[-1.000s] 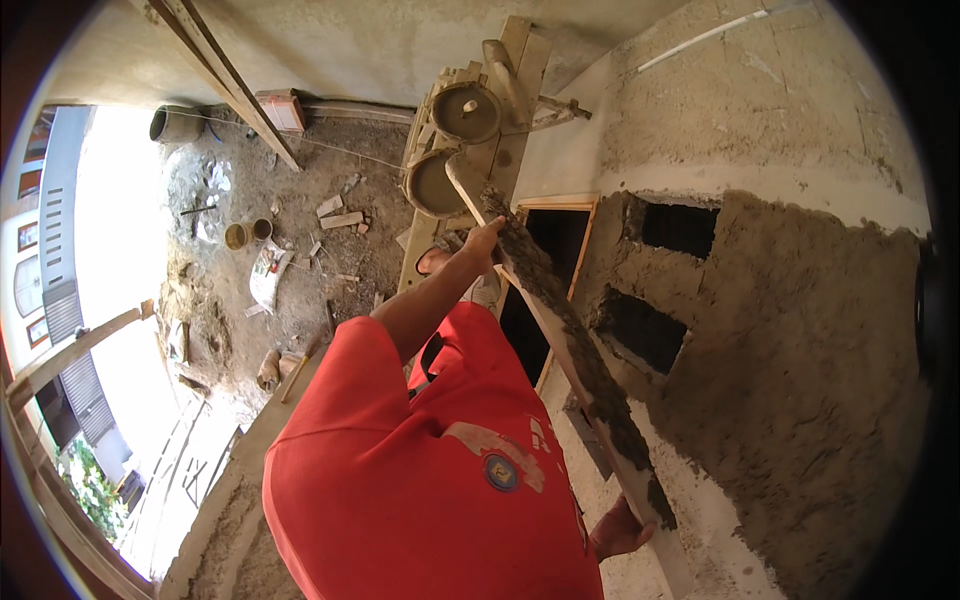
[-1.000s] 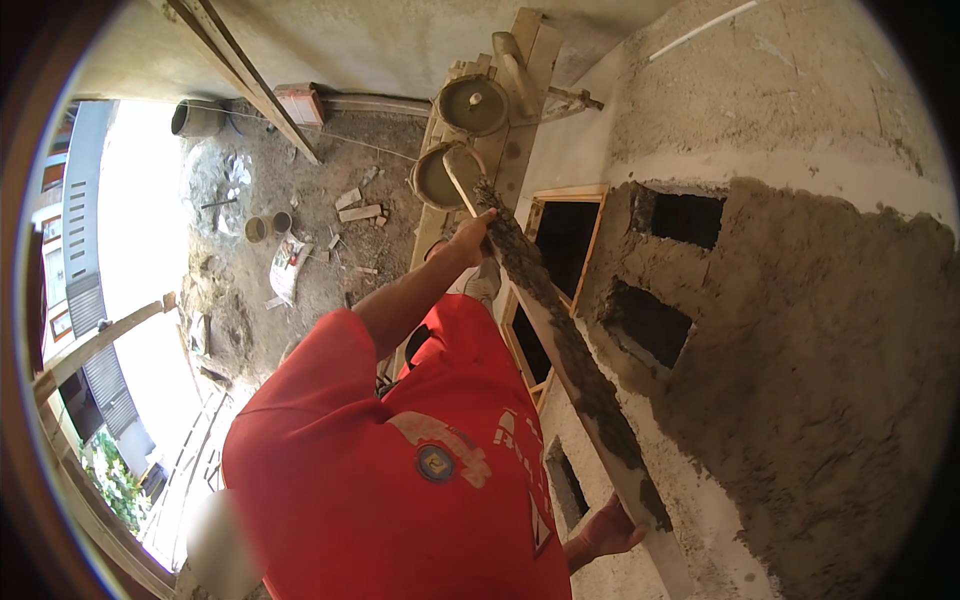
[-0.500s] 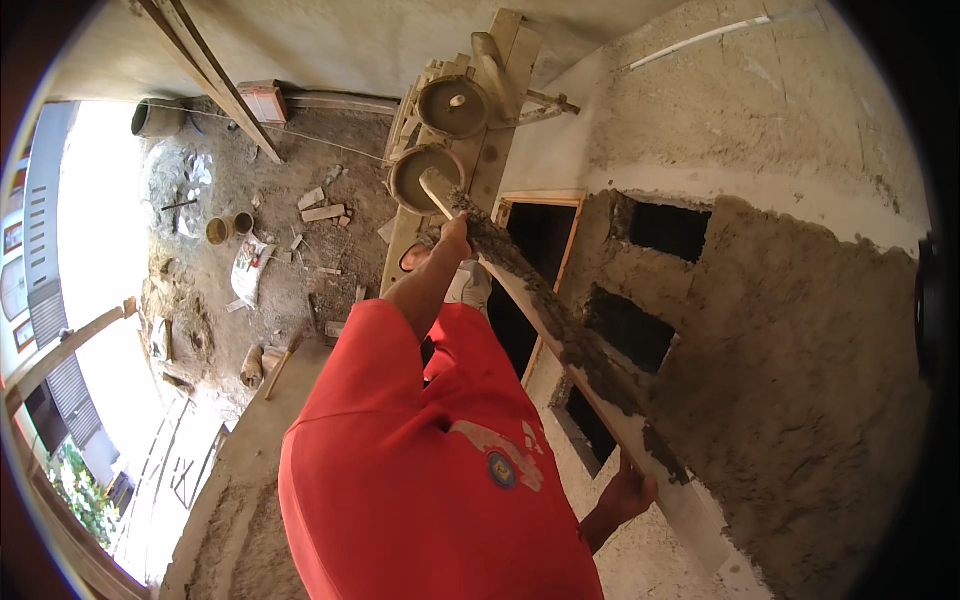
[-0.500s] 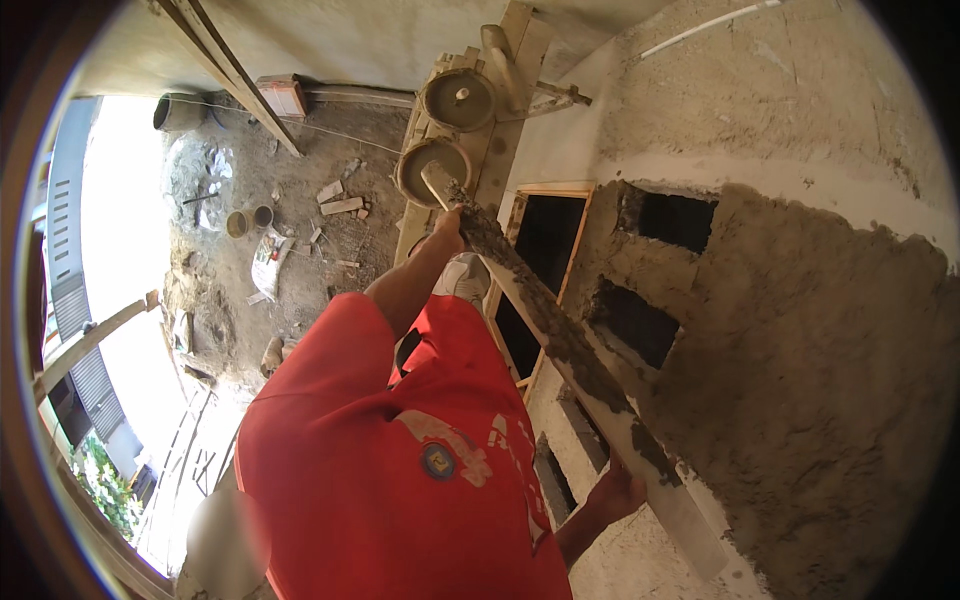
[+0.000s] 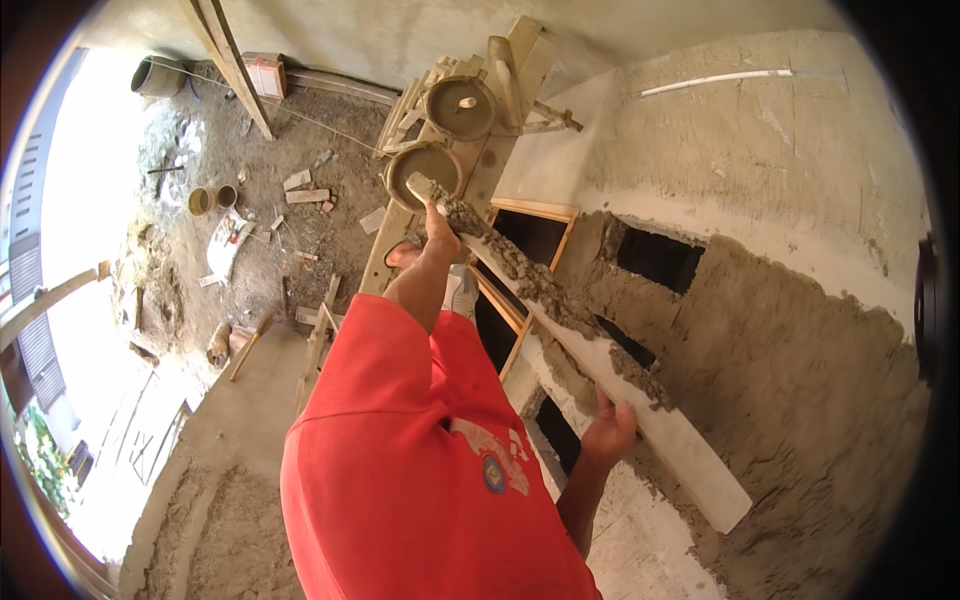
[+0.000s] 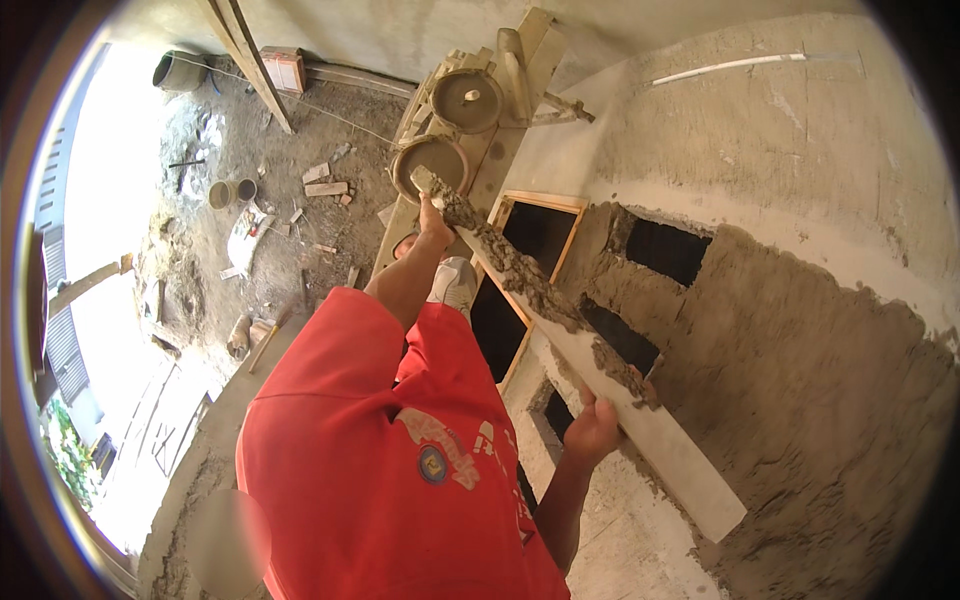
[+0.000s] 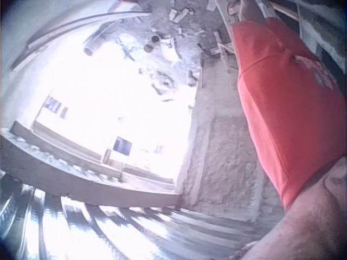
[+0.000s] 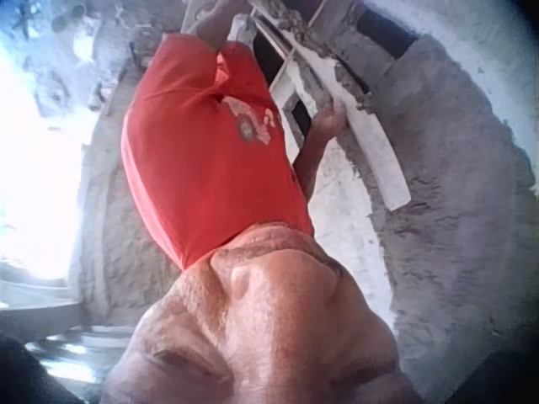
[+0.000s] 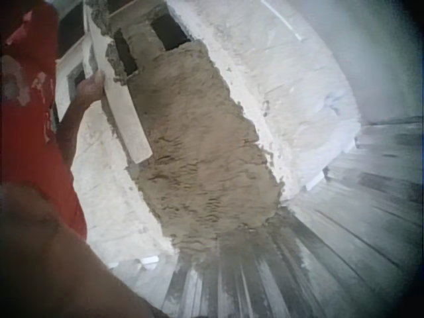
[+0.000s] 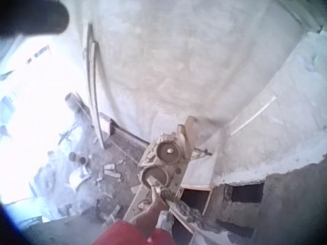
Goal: The person applies mortar from a bucket to an unfinished wall using a trowel and then smooths the surface with a long straight-edge tool.
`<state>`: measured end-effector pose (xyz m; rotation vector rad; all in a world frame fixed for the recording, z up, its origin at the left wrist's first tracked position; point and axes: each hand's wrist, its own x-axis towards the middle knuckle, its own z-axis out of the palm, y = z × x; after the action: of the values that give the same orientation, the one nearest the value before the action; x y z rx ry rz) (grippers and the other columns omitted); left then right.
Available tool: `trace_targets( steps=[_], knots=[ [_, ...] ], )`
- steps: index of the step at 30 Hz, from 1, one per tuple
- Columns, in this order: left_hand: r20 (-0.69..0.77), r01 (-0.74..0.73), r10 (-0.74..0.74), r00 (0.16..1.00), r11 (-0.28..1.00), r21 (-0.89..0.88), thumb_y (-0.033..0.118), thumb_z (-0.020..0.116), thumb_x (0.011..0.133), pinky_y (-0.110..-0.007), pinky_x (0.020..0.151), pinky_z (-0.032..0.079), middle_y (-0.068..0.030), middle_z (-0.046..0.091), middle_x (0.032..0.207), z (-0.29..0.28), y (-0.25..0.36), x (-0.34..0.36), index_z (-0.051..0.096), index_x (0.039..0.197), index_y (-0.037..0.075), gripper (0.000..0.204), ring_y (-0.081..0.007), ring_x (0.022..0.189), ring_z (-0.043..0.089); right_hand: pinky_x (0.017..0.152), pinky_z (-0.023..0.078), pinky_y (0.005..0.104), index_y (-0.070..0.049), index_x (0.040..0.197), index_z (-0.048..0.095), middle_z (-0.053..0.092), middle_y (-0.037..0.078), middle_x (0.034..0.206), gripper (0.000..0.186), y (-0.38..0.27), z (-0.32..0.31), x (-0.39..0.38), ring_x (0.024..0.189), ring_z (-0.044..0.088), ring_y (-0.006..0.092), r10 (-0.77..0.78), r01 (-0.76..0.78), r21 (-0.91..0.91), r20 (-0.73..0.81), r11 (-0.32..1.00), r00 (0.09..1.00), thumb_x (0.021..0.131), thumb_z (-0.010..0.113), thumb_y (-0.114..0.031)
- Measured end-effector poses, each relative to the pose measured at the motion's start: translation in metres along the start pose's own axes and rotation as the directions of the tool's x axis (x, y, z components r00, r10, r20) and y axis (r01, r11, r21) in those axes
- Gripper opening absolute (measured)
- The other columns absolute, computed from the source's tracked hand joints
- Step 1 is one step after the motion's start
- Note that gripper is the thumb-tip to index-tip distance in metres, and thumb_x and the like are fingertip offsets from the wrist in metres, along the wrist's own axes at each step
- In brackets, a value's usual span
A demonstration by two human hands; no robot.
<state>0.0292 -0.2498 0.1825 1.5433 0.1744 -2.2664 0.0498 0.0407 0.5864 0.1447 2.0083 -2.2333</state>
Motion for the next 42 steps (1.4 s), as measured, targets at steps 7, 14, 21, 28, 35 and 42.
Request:
trace_targets(
  steps=[7,14,21,28,35,42],
  knots=[
    [-0.046,-0.087,0.084,0.995,0.994,-0.068,0.067,0.033,0.089,-0.045,0.106,0.032,-0.008,0.036,0.145,0.021,0.002,-0.014,0.031,0.143,0.011,0.078,-0.0272,0.129,0.04,0.096,0.048,0.0484,-0.002,0.133,0.037,0.049,0.014,0.128,0.057,0.011,0.06,0.03,0.117,0.052,0.0297,-0.007,0.016,-0.097,0.092,0.995,0.996,0.078,0.049,0.003],
    [0.084,-0.015,0.043,0.996,0.948,-0.318,0.068,0.037,0.087,-0.046,0.102,0.037,-0.0074,0.047,0.135,0.051,0.004,-0.05,0.041,0.136,0.011,0.076,-0.0281,0.117,0.048,0.089,0.053,0.0469,-0.002,0.133,0.035,0.049,0.016,0.125,0.061,0.007,0.101,0.044,0.111,0.055,0.0313,-0.077,0.094,-0.178,0.101,0.98,0.992,0.075,0.052,0.006],
    [0.086,-0.036,0.074,0.993,0.925,-0.379,0.066,0.038,0.088,-0.05,0.104,0.034,-0.0109,0.044,0.139,0.043,0.006,-0.036,0.041,0.137,0.012,0.073,-0.0309,0.125,0.043,0.098,0.043,0.0389,0.004,0.13,0.033,0.047,0.017,0.123,0.067,0.006,0.115,0.043,0.112,0.051,0.0271,-0.12,0.142,-0.187,0.122,0.972,0.985,0.067,0.053,0.007],
    [0.023,0.032,-0.026,0.999,0.948,-0.318,0.065,0.047,0.085,-0.051,0.101,0.036,-0.0119,0.047,0.133,0.034,0.013,-0.017,0.041,0.134,0.008,0.076,-0.031,0.119,0.047,0.1,0.041,0.0374,0.004,0.129,0.034,0.047,0.017,0.123,0.066,-0.03,0.138,0.033,0.114,0.049,0.0259,-0.15,0.19,-0.241,0.177,0.952,0.973,0.067,0.056,0.005],
    [0.103,-0.446,0.438,0.893,0.831,0.331,0.053,0.052,0.087,-0.042,0.107,0.029,-0.0185,0.036,0.143,0.07,0.027,-0.059,0.035,0.139,0.002,0.075,-0.0298,0.13,0.037,0.095,0.044,0.0353,0.004,0.13,0.033,0.048,0.014,0.118,0.069,-0.029,0.174,0.055,0.109,0.051,0.0242,-0.124,0.2,-0.257,0.285,0.945,0.95,0.069,0.063,0.008],
    [0.969,-0.998,0.243,-0.043,0.034,-0.052,0.063,0.029,0.092,-0.045,0.113,0.007,-0.0229,0.015,0.151,0.13,0.041,-0.358,0.033,0.141,0.0,0.08,-0.0316,0.142,0.01,0.101,0.038,0.04,0.003,0.131,0.037,0.044,0.016,0.131,0.059,0.001,0.188,0.053,0.119,0.047,0.0258,-0.131,0.143,0.001,0.409,0.99,0.903,0.081,0.066,-0.013]
  ],
)
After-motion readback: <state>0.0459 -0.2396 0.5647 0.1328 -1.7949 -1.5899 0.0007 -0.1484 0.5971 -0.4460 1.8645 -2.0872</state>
